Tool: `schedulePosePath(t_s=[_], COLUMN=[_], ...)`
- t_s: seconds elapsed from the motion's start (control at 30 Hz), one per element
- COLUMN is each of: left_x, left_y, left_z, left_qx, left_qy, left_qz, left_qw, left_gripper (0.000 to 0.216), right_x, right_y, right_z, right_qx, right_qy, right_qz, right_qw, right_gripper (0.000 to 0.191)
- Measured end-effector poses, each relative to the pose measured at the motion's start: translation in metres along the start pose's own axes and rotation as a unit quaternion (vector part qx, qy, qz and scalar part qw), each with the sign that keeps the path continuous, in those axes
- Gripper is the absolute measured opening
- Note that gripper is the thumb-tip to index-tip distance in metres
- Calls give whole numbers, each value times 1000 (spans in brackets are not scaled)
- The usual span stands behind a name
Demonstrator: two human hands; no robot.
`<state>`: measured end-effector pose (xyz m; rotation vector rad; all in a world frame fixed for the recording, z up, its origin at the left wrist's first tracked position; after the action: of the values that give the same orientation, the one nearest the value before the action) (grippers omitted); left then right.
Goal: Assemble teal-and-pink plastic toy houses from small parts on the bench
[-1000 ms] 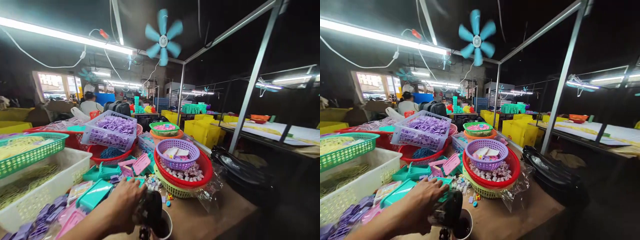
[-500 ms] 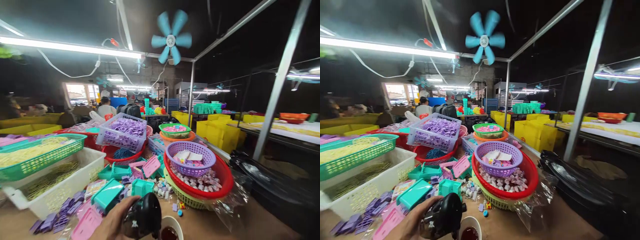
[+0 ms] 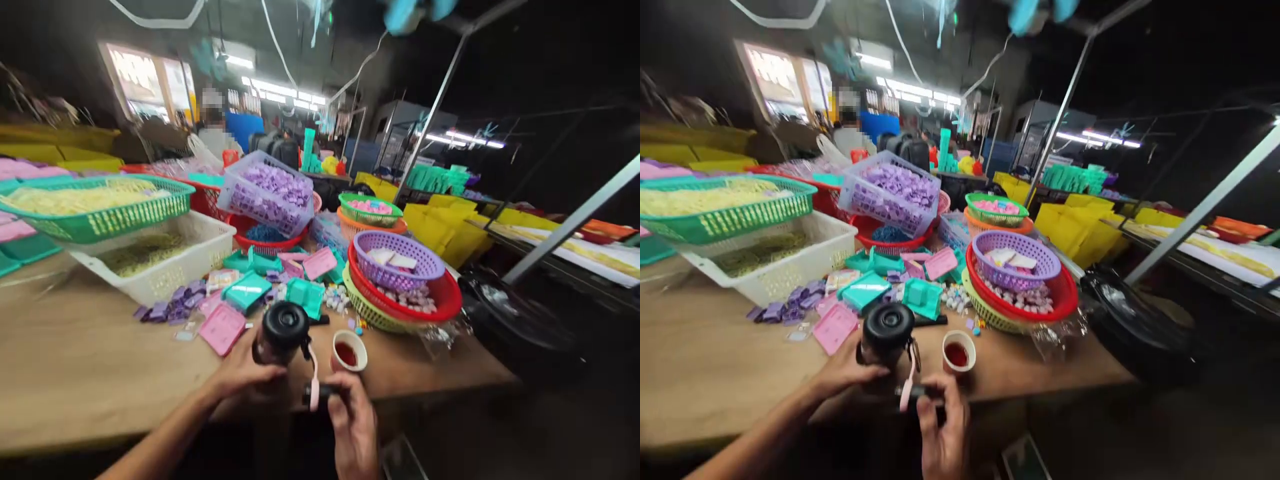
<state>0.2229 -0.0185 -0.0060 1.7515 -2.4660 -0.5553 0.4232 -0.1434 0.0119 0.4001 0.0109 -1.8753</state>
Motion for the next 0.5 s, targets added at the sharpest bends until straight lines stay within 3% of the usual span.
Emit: schedulePosePath(t_s=[0.1,0.2,0.37,0.5], left_x=[7,14,23,28], left_y=[3,6,2,-7], left_z=[3,5,-6,-11], left_qx=[32,35,57,42], left_qy=[-4,-4,-28,1], left_qz=[-1,-16,-10,14], left_qw=[999,999,998,999], left_gripper=[79,82,80,68], right_x=[-21,-48,-76,-79], right_y=[9,9,-34,-70], right_z=[40,76,129,137], right_qx=[85,108,210,311], right_qy=[96,124,195,223], right_qz=[8,13,54,34], right_qw=[992,986,957,923], right_gripper=[28,27,31,35])
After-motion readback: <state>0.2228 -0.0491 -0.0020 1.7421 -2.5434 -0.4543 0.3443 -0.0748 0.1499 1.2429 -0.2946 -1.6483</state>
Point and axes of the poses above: each hand's wrist, its own x-axis away from the middle knuckle, its own y-axis out of the back of the hand, z = x × y, the point moved 9 cm from there along -x, towards the middle knuckle, and after that the axes turned 5 degrees about x, right-handed, at the moved point
